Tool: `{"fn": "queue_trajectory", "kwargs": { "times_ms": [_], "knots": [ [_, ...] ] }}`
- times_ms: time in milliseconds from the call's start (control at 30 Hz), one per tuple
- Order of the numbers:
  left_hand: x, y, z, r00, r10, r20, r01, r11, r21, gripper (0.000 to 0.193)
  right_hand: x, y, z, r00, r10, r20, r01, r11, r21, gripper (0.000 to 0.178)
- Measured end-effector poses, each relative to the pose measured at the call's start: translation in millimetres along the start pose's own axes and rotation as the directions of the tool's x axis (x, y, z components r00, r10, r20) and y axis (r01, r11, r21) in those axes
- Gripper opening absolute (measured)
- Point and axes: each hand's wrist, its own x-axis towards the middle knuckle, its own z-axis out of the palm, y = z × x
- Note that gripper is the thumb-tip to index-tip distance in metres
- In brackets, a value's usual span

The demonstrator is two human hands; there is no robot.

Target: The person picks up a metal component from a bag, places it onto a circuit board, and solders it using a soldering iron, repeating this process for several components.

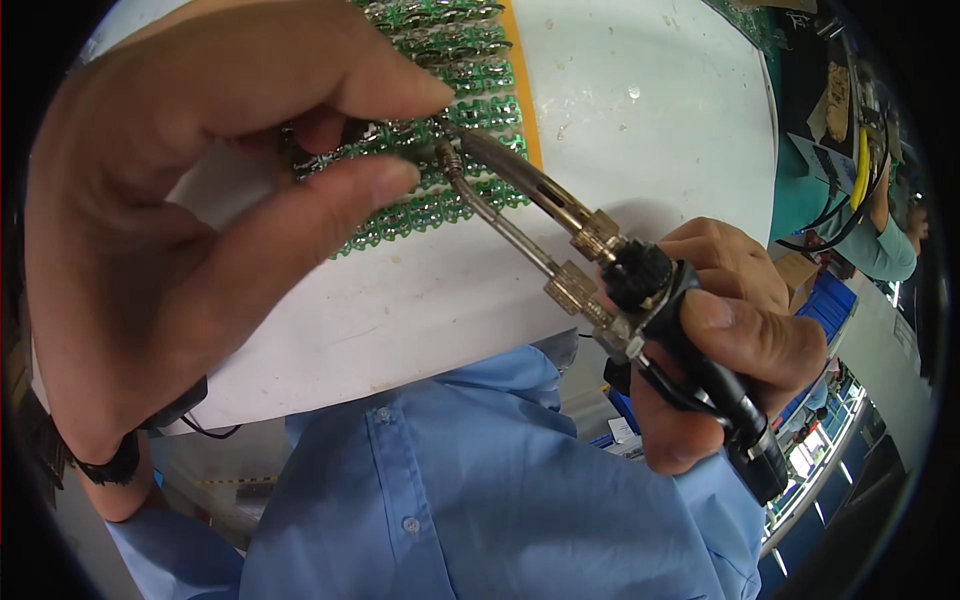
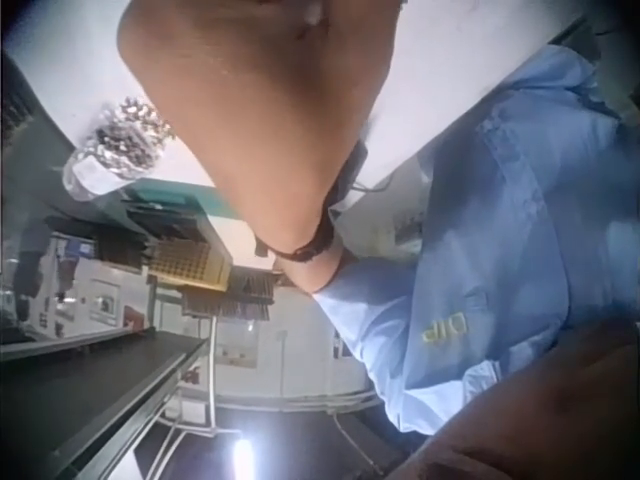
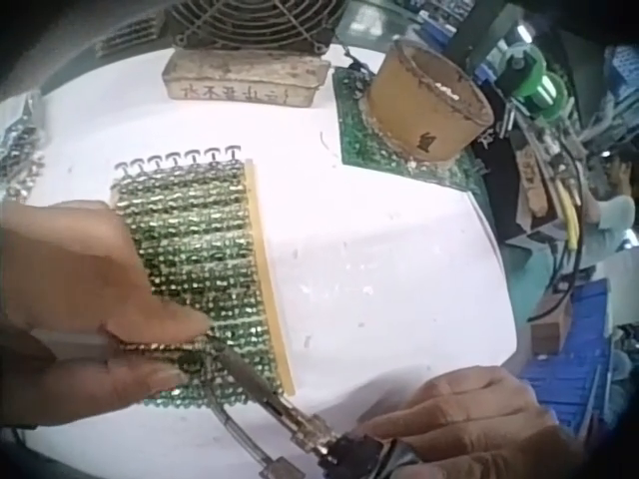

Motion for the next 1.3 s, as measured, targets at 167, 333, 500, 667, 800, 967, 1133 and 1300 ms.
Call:
{"fn": "queue_trajectory", "kwargs": {
  "times_ms": [167,333,500,667,800,967,1133,1300],
  "knots": [
    [-2.9,0.2,3.7,0.999,-0.008,-0.040,0.006,0.999,-0.039,0.037,1.7,3.6,0.1,0.997,-0.072,0.012,0.072,0.997,-0.019,0.061],
    [-1.3,-3.2,3.4,0.999,0.004,-0.037,-0.006,0.998,-0.057,0.036,3.2,5.1,-0.4,0.996,-0.089,0.021,0.090,0.996,-0.024,0.060],
    [-0.2,-6.0,3.1,0.998,0.047,-0.044,-0.050,0.997,-0.055,0.037,2.3,5.8,0.3,0.996,-0.093,0.009,0.093,0.995,-0.028,0.059],
    [-0.2,-7.1,2.5,0.998,0.052,-0.039,-0.054,0.997,-0.063,0.037,-0.5,6.6,-1.0,0.993,-0.119,-0.016,0.119,0.993,-0.003,0.058],
    [0.1,-7.8,2.5,0.998,0.054,-0.035,-0.056,0.996,-0.072,0.036,-0.7,7.0,-0.6,0.992,-0.126,-0.011,0.126,0.992,0.004,0.059],
    [0.1,-8.0,2.0,0.999,0.033,-0.027,-0.035,0.995,-0.094,0.036,1.5,6.5,-0.7,0.993,-0.119,0.017,0.120,0.992,-0.043,0.060],
    [0.1,-8.9,2.3,0.998,0.053,-0.029,-0.056,0.994,-0.090,0.036,1.7,7.4,0.2,0.994,-0.108,-0.005,0.108,0.994,-0.017,0.059],
    [1.1,-9.6,2.4,0.997,0.064,-0.032,-0.067,0.993,-0.094,0.035,1.9,6.6,-0.1,0.995,-0.101,0.003,0.101,0.994,-0.052,0.057]
  ]
}}
